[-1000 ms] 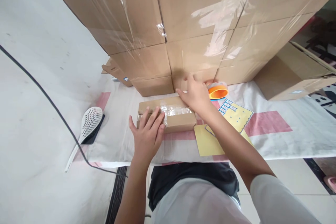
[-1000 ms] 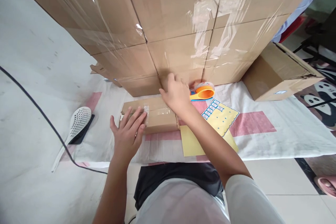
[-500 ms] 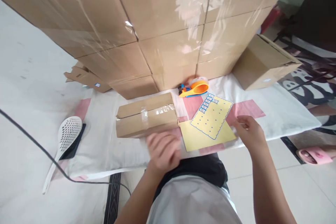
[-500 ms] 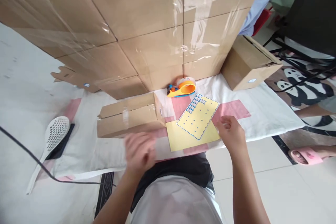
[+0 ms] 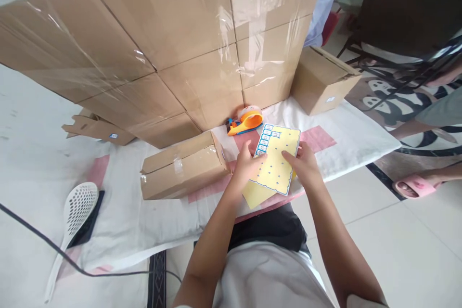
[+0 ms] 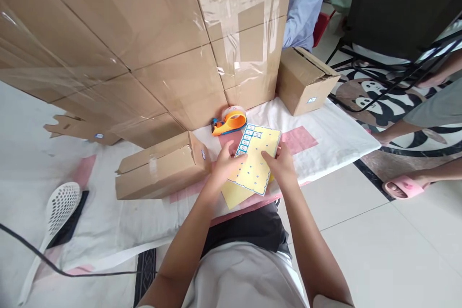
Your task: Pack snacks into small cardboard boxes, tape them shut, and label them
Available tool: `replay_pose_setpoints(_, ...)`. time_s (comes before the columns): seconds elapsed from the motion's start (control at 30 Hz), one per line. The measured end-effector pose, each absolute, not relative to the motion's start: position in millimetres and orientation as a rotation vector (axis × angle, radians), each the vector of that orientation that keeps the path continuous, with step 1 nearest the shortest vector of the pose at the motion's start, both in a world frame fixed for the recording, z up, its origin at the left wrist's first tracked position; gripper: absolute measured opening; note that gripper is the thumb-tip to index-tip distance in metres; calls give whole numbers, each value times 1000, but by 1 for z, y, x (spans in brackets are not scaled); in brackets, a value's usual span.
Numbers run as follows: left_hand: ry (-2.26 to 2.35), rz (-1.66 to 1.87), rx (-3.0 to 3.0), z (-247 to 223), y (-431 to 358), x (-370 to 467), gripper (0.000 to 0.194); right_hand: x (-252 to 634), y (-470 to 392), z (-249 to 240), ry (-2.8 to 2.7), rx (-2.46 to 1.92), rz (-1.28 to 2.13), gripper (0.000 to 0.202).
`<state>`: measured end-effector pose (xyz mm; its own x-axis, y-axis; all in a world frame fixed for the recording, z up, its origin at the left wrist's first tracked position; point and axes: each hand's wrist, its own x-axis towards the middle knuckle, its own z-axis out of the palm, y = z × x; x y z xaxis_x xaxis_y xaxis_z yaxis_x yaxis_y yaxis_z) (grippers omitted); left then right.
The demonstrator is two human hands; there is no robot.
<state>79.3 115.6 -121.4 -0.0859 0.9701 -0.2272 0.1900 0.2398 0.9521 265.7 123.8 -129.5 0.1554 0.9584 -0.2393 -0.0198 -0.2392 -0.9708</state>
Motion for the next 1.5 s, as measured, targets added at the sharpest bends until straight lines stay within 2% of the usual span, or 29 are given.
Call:
replay_pose_setpoints(0.07,1433,1000,1142,-120,112,73,41,267,122,-125,-1033,-1382,1300,57)
replay_pose_setpoints(0.13,1367,993,1197,-116,102,69,28,269,119,-115,-1073,-1328,1362,50)
replay_pose_setpoints(0.3,1240,931,1324,-102,68,63,25,269,107,-88,-949,-1255,1544,47)
replay_pose_setpoints(0.43,1549,1444,1762,-86,57,66,56,260,97,-77,-991,-1272,1610,46)
replay_pose_setpoints(0.5,1590,1456,2028,-78,57,68,63,255,91,-74,-1068,-1208,1646,45)
replay_pose_setpoints(0.6,1530,1341,2142,-73,59,71,55,248,84,-72,-1132,-1064,1678,46)
replay_pose_setpoints(0.77,1489,1472,2187,-79,58,72,38,244,84,-71,-1083,-1040,1669,38)
replay_pose_setpoints(1.07,1434,1517,2221,-79,55,72,37,242,88,-75,-1039,-961,1681,30)
replay_pose_setpoints(1.5,1657,1379,2322,-73,56,71,24,235,76,-68,-1307,-1031,1356,19)
